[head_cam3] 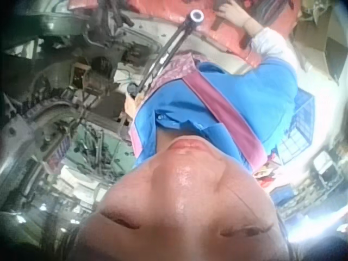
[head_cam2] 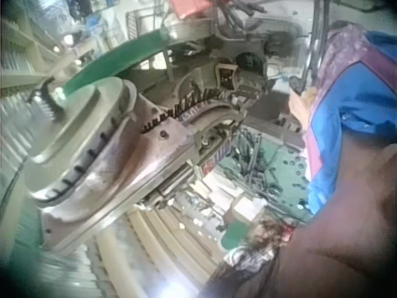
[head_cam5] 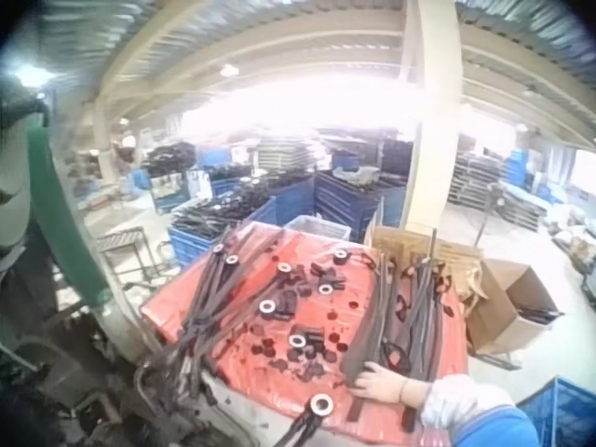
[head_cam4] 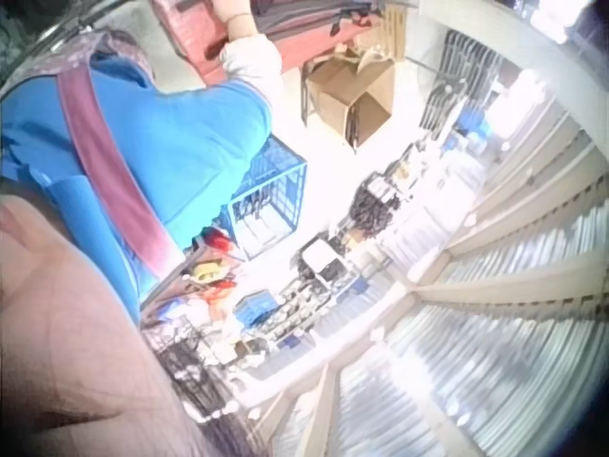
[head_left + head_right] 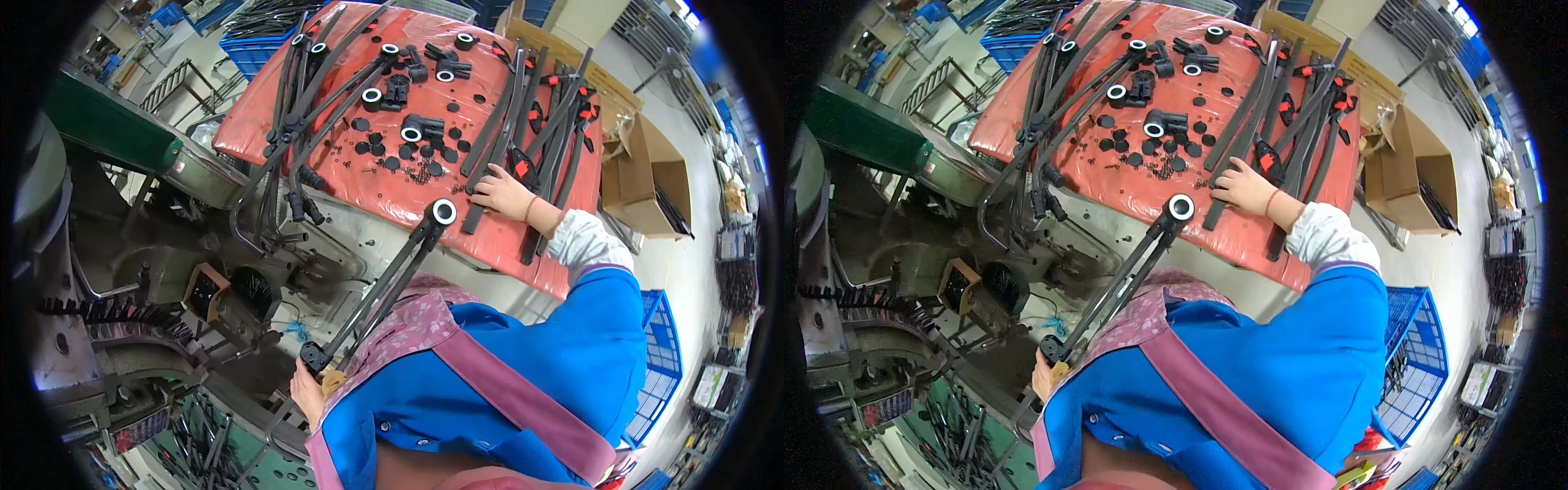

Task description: The person assembles metal rods with circular end caps at a workbench, using a press machine to secure the caps. They repeatedly pick up rods and caps, press-fit them, and place the finished assemblies into a blue basket. The person also retrieves additional rods from a cardboard box and continues the assembly process.

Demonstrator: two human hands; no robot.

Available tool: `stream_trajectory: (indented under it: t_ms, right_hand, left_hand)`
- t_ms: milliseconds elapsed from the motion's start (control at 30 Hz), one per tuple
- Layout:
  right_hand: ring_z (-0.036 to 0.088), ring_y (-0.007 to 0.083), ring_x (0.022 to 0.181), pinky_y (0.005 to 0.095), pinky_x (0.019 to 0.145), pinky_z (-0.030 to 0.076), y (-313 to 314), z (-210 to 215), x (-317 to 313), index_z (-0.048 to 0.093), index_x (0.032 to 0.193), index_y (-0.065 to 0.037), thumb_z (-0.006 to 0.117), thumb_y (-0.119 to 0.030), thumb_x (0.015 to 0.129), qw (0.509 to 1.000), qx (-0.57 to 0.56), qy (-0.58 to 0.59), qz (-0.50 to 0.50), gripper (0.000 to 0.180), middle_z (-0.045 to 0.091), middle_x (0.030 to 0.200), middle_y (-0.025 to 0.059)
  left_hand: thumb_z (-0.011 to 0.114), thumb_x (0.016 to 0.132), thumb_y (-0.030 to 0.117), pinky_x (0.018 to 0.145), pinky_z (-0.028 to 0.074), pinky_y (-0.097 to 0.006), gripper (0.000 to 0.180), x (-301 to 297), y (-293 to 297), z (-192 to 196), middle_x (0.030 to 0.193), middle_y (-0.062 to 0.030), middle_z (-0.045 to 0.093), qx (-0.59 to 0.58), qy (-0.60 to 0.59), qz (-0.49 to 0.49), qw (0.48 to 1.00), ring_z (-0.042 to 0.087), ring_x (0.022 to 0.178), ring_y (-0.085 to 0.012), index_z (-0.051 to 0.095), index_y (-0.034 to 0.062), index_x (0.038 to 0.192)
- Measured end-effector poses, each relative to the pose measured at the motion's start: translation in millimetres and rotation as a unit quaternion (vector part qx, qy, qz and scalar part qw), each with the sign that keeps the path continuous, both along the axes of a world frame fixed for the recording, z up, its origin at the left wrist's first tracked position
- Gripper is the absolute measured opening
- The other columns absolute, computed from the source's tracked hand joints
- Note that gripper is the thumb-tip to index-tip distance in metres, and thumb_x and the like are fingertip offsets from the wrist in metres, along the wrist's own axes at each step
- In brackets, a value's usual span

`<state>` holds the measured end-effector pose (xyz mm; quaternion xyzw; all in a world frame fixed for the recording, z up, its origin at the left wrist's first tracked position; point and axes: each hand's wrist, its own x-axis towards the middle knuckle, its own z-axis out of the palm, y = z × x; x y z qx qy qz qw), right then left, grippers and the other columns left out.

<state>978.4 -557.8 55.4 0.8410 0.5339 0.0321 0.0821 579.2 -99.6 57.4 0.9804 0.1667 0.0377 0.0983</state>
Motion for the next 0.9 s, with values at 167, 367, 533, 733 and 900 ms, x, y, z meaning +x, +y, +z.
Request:
stream_trajectory:
  t_ms: [167, 367, 533, 733, 900]
  right_hand:
    - [0.055, 0.0224, 0.103, 0.0507, 0.106, 0.03, 38.2, 28.8, 37.0, 0.062, 0.109, -0.016, 0.066, -0.029, 0.085, 0.983, 0.149, 0.076, 0.075, 0.028, 0.058, 0.098, 0.0029]
    - [0.058, 0.0237, 0.079, 0.0365, 0.071, 0.044, 118.3, 47.9, 73.0, 0.064, 0.109, -0.015, 0.066, -0.03, 0.085, 0.948, 0.249, 0.145, 0.139, 0.029, 0.057, 0.082, 0.0037]
    - [0.058, 0.0267, 0.077, 0.038, 0.069, 0.045, 177.4, 32.7, 70.1, 0.062, 0.111, -0.012, 0.065, -0.03, 0.086, 0.922, 0.232, 0.25, 0.184, 0.03, 0.055, 0.08, 0.0057]
    - [0.059, 0.0287, 0.08, 0.0391, 0.071, 0.046, 202.4, 24.8, 50.4, 0.053, 0.094, -0.006, 0.066, -0.028, 0.083, 0.915, 0.293, 0.157, 0.228, 0.028, 0.055, 0.087, 0.0082]
    - [0.057, 0.0287, 0.085, 0.0375, 0.076, 0.045, 201.8, 48.2, 28.1, 0.053, 0.098, -0.005, 0.07, -0.019, 0.074, 0.92, 0.357, 0.1, 0.125, 0.033, 0.054, 0.097, 0.0105]
  left_hand:
    - [0.084, 0.063, 0.028, 0.077, 0.045, -0.044, 0.085, 18.3, -39.0, 36.6, 0.096, -0.0195, 0.061, -0.027, -0.041, 0.07, 0.996, 0.059, 0.088, -0.0369, 0.046, -0.0062, 0.131]
    - [0.086, 0.06, 0.036, 0.075, 0.044, -0.044, 0.091, 2.5, -53.6, 54.4, 0.092, -0.018, 0.061, -0.011, -0.012, 0.12, 0.993, 0.059, 0.085, -0.0363, 0.046, -0.0066, 0.13]
    - [0.074, 0.067, 0.01, 0.073, 0.043, -0.044, 0.076, -1.6, -64.4, 56.2, 0.091, -0.0189, 0.06, 0.01, -0.009, 0.106, 0.994, 0.058, 0.082, -0.0379, 0.043, -0.0062, 0.133]
    - [0.059, 0.072, -0.003, 0.074, 0.043, -0.043, 0.067, -8.5, -69.6, 50.9, 0.091, -0.0186, 0.058, 0.028, -0.009, 0.104, 0.994, 0.057, 0.084, -0.0374, 0.041, -0.0057, 0.136]
    - [0.058, 0.073, -0.003, 0.073, 0.043, -0.044, 0.065, -2.7, -66.9, 51.5, 0.091, -0.0187, 0.059, 0.052, -0.012, 0.095, 0.994, 0.058, 0.083, -0.0366, 0.042, -0.0063, 0.136]
